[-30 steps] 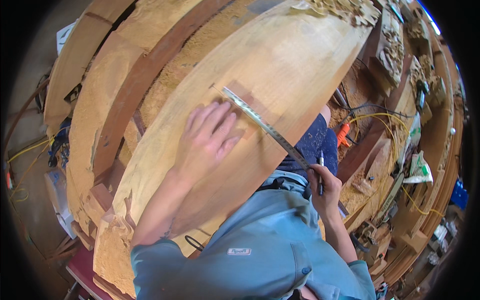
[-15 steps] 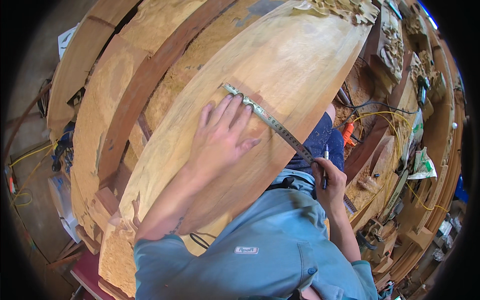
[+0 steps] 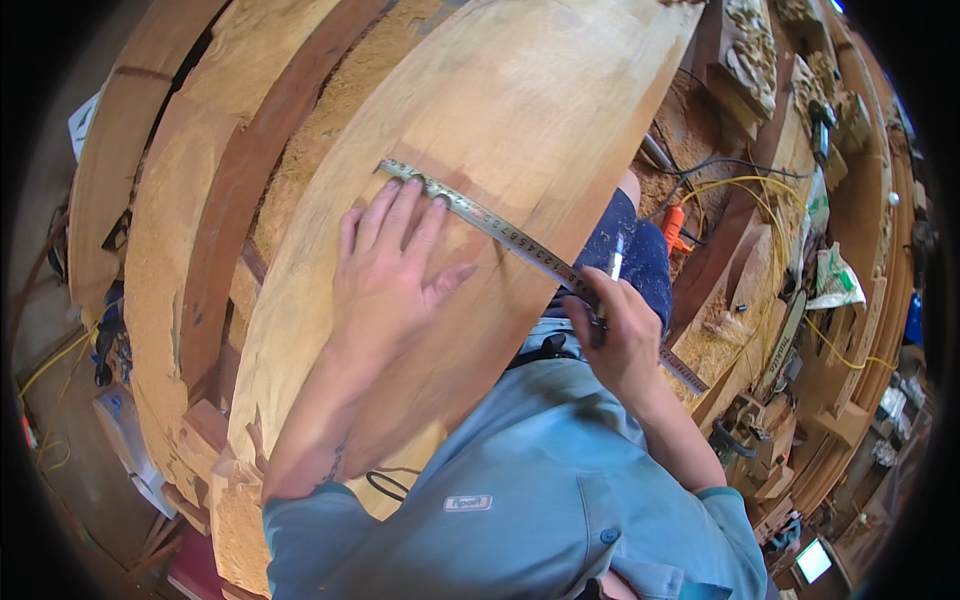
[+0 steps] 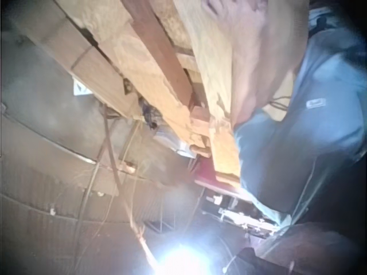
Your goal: The person measures a large wooden board using a tape measure and marks points with a pen. They then use a straight ruler to draw straight lines connecting the marked points on the wood surface.
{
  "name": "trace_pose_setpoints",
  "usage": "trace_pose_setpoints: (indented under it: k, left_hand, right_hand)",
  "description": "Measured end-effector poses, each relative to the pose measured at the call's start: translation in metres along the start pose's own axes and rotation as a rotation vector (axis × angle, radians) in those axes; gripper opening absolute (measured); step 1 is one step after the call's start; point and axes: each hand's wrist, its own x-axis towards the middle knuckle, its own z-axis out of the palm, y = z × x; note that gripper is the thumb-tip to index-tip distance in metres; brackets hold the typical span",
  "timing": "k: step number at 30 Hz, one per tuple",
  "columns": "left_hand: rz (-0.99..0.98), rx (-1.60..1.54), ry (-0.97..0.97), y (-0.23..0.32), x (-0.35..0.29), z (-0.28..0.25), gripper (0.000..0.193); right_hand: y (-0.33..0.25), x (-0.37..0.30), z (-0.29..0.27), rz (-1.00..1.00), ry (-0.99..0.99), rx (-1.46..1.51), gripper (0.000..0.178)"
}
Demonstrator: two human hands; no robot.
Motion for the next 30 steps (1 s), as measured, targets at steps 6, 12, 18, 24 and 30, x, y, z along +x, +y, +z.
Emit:
trace_pose_setpoints:
  k: [6, 12, 18, 24, 30]
  left_hand:
    - [0.001, 0.01, -0.012, 0.003, 0.004, -0.002, 0.067]
    - [-0.008, 0.02, -0.021, 0.003, 0.002, -0.004, 0.066]
    - [0.009, 0.022, 0.002, 0.001, 0.001, -0.002, 0.065]
    - [0.024, -0.011, -0.006, 0.0, 0.005, 0.0, 0.065]
    - [0.075, 0.016, 0.035, 0.0, 0.004, 0.001, 0.068]
  right_hand:
    - [-0.016, 0.031, 0.031, -0.088, 0.098, -0.005, 0.034]
    - [-0.017, 0.038, 0.039, -0.026, 0.043, 0.017, 0.026]
    - [-0.016, 0.041, 0.046, -0.036, 0.107, 0.058, 0.018]
    - [-0.016, 0.04, 0.042, -0.007, 0.065, 0.054, 0.018]
    - [-0.001, 0.042, 0.038, 0.006, 0.032, 0.129, 0.014]
